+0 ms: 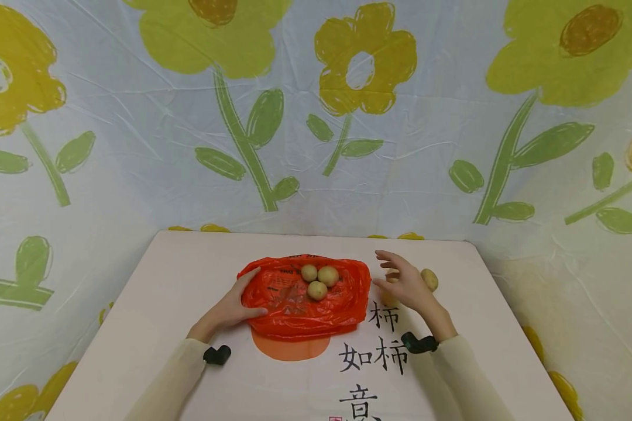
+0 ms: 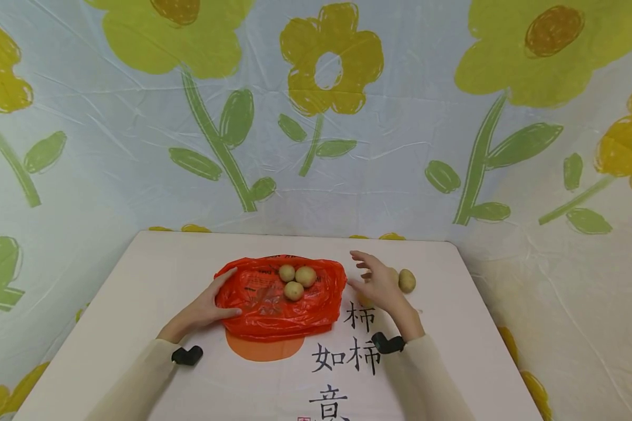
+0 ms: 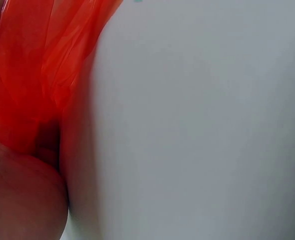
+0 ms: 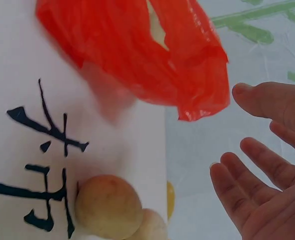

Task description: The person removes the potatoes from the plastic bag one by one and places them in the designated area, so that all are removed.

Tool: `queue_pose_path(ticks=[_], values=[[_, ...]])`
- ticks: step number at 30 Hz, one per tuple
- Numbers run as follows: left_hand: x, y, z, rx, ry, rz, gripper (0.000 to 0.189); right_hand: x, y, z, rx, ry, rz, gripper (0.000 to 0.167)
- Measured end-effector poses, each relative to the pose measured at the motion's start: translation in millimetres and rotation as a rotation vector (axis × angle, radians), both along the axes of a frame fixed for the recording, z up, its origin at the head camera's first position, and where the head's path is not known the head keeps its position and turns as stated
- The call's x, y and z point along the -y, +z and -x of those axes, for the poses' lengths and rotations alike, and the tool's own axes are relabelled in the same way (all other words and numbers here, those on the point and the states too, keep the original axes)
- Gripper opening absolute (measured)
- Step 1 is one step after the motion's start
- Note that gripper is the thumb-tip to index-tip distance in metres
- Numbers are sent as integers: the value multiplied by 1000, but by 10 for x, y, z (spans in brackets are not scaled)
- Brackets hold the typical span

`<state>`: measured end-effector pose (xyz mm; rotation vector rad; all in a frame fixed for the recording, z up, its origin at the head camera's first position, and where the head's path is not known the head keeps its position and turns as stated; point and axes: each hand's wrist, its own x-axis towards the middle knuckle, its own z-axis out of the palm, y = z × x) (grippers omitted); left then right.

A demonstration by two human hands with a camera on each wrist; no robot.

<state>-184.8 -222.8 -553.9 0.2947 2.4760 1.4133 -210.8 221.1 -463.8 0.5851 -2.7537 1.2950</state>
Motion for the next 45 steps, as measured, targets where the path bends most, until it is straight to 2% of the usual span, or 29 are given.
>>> queue_pose_path(ticks=[6, 12, 22, 29, 35, 39, 45], values=[[-5, 15, -9, 12, 6, 4, 111, 99, 78, 29, -37, 28, -22, 65], [-11, 20, -6, 11, 10, 11, 111, 212, 150, 58, -30, 101, 9, 71], [-11, 26, -7, 13, 15, 9, 110, 415, 310, 72, -17, 210, -77, 83], [-13, 19, -18, 13, 11, -6, 110, 604, 401, 67, 3, 245, -108, 84], [-8, 13, -19, 15, 14, -18, 110, 777, 382, 144, 51, 270, -150, 87], [-4, 10, -15, 14, 17, -13, 110, 894, 334, 194, 57, 315, -178, 87], [-6, 3, -5, 2, 6, 2, 110, 1051, 273, 199, 78, 375, -216, 86]])
